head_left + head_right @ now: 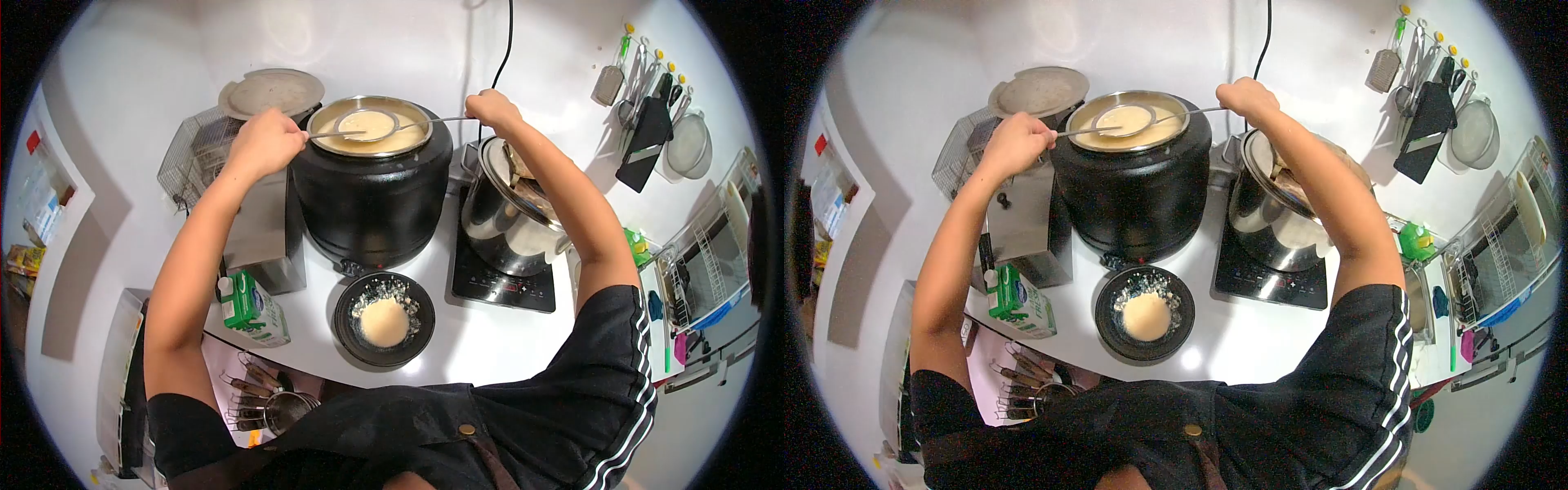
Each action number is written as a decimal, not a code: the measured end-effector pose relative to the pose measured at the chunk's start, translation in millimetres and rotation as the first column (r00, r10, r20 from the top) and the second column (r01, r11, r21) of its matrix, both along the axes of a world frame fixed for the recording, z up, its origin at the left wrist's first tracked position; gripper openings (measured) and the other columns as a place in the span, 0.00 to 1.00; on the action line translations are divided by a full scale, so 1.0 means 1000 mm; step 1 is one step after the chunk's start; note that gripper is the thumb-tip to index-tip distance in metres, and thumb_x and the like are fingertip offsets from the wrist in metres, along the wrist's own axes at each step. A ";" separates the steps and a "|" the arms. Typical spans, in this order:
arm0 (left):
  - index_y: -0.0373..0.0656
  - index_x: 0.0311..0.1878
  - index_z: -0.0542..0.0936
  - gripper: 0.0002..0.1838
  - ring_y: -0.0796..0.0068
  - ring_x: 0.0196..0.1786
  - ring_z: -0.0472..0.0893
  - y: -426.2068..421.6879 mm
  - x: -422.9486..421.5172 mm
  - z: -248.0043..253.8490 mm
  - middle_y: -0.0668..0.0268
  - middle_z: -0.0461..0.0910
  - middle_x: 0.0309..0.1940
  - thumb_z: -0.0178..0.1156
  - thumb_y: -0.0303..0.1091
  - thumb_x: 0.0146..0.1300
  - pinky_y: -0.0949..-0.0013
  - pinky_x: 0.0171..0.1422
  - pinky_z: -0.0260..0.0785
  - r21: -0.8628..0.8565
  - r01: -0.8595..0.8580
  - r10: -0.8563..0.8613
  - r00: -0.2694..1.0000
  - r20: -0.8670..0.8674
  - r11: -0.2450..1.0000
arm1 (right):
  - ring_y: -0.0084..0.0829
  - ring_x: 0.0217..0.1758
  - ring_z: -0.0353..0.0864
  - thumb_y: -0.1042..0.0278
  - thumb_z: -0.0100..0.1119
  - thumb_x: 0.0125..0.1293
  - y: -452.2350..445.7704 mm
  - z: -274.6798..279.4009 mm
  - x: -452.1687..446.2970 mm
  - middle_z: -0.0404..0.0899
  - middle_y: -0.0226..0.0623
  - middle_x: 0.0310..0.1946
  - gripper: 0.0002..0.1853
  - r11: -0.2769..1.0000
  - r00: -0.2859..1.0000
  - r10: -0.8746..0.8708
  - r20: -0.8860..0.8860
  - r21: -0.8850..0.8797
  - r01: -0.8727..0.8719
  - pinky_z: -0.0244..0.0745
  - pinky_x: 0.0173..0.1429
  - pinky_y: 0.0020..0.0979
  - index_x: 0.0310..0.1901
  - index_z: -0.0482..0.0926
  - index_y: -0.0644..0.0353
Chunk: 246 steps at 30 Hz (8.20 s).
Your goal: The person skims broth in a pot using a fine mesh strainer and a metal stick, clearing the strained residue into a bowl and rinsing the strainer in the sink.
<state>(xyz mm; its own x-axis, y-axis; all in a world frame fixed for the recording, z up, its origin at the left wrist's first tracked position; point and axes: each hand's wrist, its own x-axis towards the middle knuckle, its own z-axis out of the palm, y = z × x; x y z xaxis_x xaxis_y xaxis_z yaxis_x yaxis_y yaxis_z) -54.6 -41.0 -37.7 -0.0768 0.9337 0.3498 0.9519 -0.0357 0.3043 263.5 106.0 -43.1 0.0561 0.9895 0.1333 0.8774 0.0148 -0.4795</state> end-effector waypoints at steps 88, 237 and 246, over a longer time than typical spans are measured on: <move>0.44 0.30 0.82 0.11 0.54 0.36 0.78 0.014 0.009 0.004 0.54 0.79 0.29 0.55 0.39 0.50 0.57 0.41 0.70 0.007 0.012 -0.011 0.998 -0.066 1.000 | 0.39 0.38 0.78 0.56 0.47 0.45 -0.015 0.013 0.000 0.79 0.44 0.31 0.19 0.999 0.996 -0.019 0.086 0.030 0.016 0.70 0.43 0.33 0.31 0.80 0.61; 0.41 0.28 0.81 0.12 0.53 0.36 0.78 0.010 0.015 0.015 0.51 0.78 0.28 0.54 0.38 0.48 0.57 0.40 0.69 0.039 0.017 -0.015 0.998 -0.062 0.999 | 0.42 0.44 0.77 0.58 0.48 0.45 -0.036 0.025 0.003 0.79 0.47 0.38 0.21 0.998 0.992 -0.005 0.129 0.063 -0.003 0.70 0.46 0.34 0.35 0.79 0.65; 0.39 0.24 0.81 0.13 0.61 0.24 0.76 0.000 0.003 0.012 0.54 0.75 0.17 0.57 0.41 0.51 0.62 0.32 0.66 0.094 0.127 -0.124 0.992 -0.037 0.987 | 0.42 0.45 0.77 0.58 0.48 0.45 -0.036 0.019 0.007 0.79 0.46 0.39 0.21 0.996 0.991 -0.061 0.117 0.078 0.052 0.70 0.47 0.35 0.37 0.78 0.64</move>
<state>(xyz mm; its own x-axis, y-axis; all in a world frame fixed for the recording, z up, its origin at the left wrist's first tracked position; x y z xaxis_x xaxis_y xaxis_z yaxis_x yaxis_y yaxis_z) -51.9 -41.0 -25.9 0.0506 0.8971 0.4390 0.9469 -0.1828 0.2646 270.7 69.5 -24.1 0.0910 0.9723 0.2155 0.9288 -0.0048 -0.3706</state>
